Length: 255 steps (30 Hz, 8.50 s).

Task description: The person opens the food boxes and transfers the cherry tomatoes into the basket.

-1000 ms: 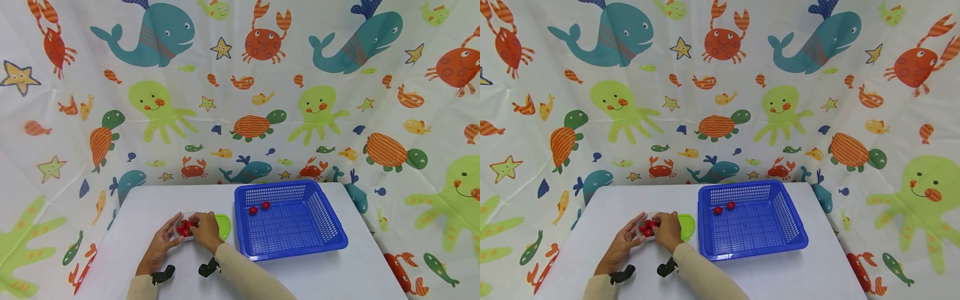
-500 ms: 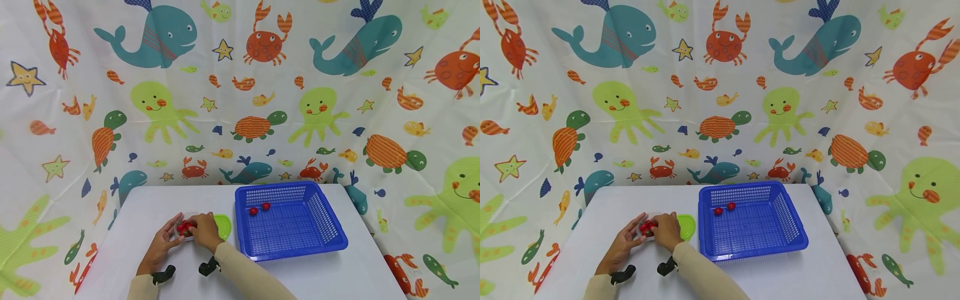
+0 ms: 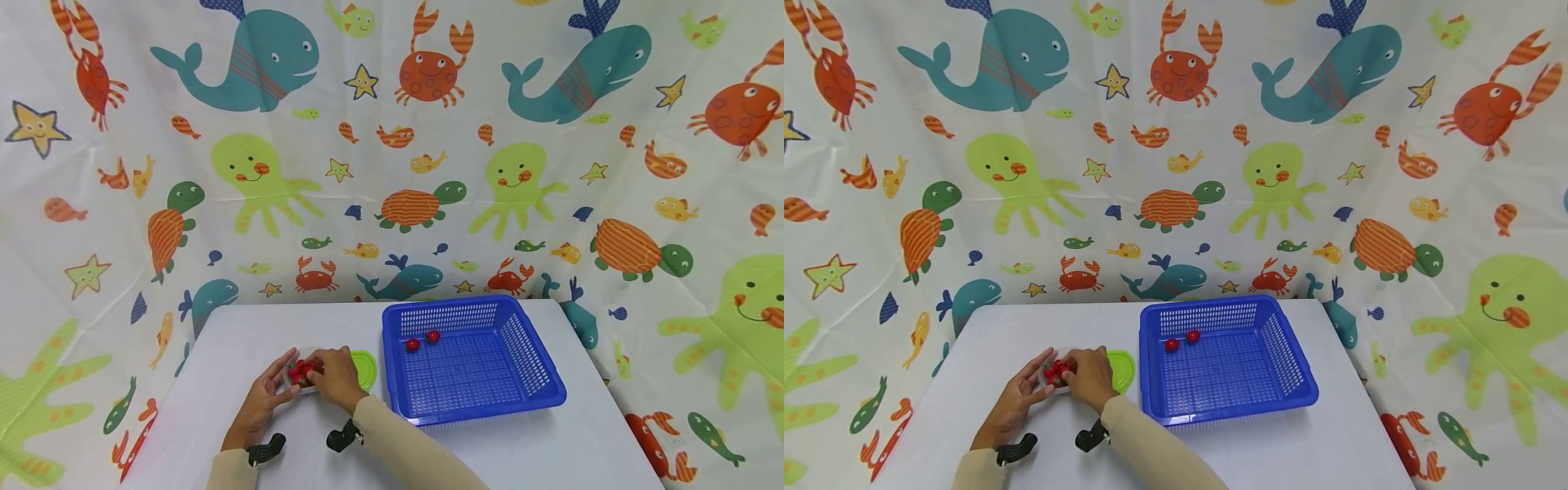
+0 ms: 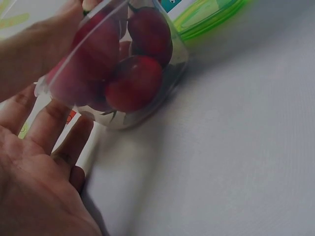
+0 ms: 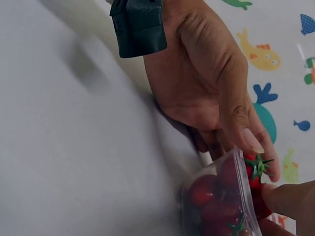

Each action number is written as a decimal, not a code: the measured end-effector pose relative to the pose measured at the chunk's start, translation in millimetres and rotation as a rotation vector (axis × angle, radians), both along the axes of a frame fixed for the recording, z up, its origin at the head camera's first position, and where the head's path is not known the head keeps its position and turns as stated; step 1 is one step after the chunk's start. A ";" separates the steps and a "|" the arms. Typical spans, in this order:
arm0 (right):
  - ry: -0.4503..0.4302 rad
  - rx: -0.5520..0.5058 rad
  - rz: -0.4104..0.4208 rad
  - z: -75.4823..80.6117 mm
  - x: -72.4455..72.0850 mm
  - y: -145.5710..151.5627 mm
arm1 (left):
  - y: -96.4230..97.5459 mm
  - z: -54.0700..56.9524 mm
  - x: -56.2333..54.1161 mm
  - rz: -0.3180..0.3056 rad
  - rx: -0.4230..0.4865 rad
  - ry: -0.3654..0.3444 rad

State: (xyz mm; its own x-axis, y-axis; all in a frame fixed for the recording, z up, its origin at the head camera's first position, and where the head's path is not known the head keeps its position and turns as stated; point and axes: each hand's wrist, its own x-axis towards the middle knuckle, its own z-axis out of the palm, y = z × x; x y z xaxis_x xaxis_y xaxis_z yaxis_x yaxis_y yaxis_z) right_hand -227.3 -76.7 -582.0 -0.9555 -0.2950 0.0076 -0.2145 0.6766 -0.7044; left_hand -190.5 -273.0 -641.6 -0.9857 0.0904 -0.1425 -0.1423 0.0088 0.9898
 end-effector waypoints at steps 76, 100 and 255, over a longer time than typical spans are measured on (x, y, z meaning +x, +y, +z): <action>-0.098 -0.555 -0.130 69.2 -0.1 84.1 | 0.7 0.4 -1.9 0.003 -0.019 -0.025; -0.119 -0.543 -0.216 51.8 -13.4 128.4 | 1.0 3.3 -2.1 -0.009 -0.073 -0.028; -0.194 -0.295 0.018 45.1 -14.2 36.7 | -5.2 1.4 -2.3 -0.025 0.028 -0.049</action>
State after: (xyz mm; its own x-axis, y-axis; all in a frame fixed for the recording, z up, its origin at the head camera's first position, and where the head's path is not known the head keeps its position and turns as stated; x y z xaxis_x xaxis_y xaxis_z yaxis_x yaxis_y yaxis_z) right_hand -241.5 -40.1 -537.0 -0.9422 -0.3240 -0.0859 -0.0678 0.4354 -0.8977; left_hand -192.8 -278.2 -640.2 -0.9749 0.1198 -0.1879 -0.1909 -0.0145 0.9815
